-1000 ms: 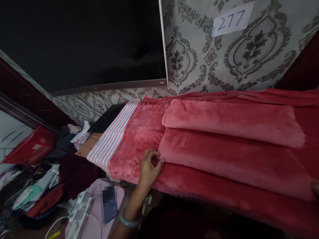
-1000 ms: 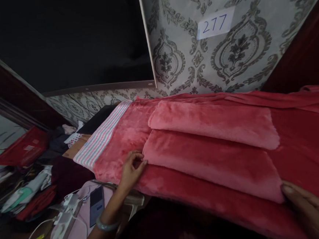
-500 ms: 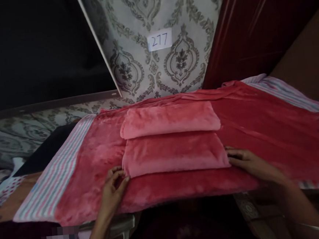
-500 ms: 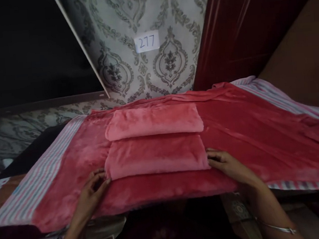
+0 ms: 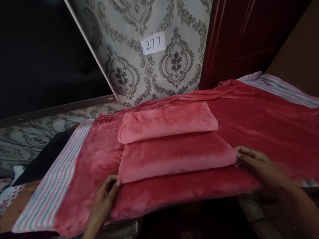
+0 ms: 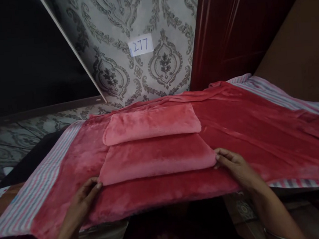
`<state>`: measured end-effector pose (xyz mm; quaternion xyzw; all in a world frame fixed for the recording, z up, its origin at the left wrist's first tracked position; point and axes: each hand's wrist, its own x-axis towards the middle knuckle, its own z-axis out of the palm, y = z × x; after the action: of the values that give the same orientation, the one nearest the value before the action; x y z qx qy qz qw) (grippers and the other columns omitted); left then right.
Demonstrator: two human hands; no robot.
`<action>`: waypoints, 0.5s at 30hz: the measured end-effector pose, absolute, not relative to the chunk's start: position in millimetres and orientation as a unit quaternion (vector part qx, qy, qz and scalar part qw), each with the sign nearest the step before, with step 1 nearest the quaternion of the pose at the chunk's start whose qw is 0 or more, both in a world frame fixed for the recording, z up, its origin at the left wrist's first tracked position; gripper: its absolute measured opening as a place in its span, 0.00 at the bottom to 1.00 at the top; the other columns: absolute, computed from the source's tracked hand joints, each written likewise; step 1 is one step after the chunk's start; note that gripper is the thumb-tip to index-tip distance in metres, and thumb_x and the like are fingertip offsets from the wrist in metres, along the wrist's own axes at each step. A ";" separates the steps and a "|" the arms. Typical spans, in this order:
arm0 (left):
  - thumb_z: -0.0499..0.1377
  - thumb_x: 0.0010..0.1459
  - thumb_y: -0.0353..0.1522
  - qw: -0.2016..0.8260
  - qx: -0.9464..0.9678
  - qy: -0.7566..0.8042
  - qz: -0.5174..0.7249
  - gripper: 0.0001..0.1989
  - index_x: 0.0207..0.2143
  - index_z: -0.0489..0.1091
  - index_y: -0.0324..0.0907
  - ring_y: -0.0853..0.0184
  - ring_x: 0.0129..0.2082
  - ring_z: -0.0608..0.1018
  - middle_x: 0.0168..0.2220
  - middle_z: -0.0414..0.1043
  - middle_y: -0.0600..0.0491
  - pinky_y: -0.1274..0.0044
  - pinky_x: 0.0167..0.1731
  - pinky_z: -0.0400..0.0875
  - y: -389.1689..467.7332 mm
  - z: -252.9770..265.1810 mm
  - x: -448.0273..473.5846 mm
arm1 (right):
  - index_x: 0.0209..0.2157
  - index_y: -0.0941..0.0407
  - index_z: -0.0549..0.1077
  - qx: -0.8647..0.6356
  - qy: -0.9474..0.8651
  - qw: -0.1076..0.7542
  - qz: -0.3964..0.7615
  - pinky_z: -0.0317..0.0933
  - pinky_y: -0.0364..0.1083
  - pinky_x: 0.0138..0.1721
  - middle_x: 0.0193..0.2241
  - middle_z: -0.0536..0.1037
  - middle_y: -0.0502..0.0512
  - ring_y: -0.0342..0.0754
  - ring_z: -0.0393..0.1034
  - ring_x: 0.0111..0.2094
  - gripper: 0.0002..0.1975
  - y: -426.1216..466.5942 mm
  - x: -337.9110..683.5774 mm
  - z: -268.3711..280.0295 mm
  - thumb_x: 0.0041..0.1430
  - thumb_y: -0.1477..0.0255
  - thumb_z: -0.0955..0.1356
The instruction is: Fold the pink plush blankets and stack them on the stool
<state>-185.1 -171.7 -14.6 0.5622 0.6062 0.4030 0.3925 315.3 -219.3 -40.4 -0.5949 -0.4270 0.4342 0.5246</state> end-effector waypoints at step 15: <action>0.73 0.38 0.54 0.423 0.443 0.618 0.493 0.28 0.29 0.69 0.44 0.68 0.29 0.69 0.27 0.68 0.58 0.79 0.30 0.66 -168.3 -21.4 -168.9 | 0.28 0.51 0.81 -0.660 -0.570 0.424 0.244 0.71 0.57 0.51 0.41 0.81 0.60 0.61 0.76 0.46 0.31 -225.3 313.5 -47.4 0.47 0.36 0.69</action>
<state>-168.9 -168.3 -21.4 0.4428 0.6175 0.4933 0.4234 313.5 -225.3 -47.4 -0.6600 -0.5700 0.2444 0.4238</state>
